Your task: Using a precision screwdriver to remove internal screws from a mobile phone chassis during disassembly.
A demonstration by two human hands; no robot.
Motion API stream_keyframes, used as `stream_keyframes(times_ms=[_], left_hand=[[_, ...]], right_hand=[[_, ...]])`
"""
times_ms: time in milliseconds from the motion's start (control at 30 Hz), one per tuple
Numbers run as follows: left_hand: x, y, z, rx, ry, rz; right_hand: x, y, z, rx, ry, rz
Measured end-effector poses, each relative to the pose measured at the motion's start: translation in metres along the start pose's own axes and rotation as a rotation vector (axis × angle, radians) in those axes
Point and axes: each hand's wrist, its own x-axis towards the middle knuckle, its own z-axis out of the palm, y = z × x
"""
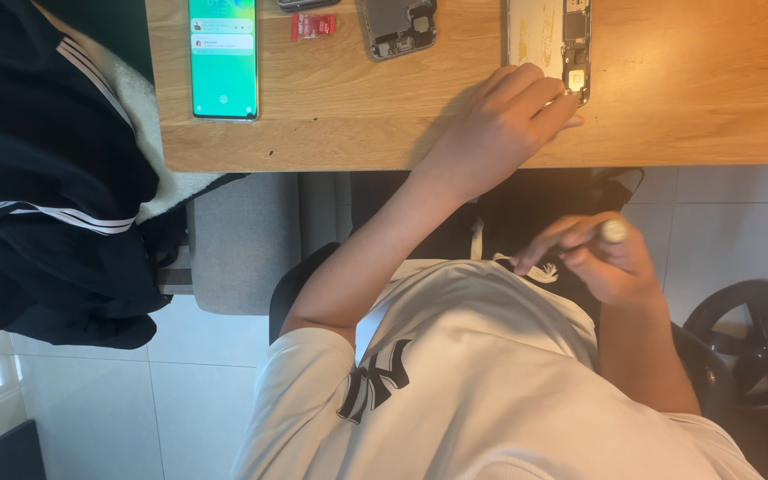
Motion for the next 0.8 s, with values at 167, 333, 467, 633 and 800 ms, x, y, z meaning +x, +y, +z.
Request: stream_keyframes(times_ms=[167, 333, 467, 633, 800], left_hand=[[-0.005, -0.001, 0.013, 0.089, -0.019, -0.117], [-0.007, 0.000, 0.012, 0.174, -0.120, -0.264], [-0.006, -0.001, 0.009, 0.181, -0.110, -0.235], [0.000, -0.019, -0.009, 0.027, -0.089, -0.203], [0.046, -0.069, -0.062, -0.065, -0.238, -0.228]], right_hand=[[-0.009, 0.012, -0.017, 0.138, 0.111, -0.044], [-0.028, -0.002, -0.037, 0.355, 0.037, -0.241], [-0.057, 0.054, -0.088, 0.442, 0.324, -0.264], [-0.040, 0.025, -0.118, 0.229, 0.371, -0.244], [-0.068, 0.048, -0.233, -0.065, 0.437, -0.066]])
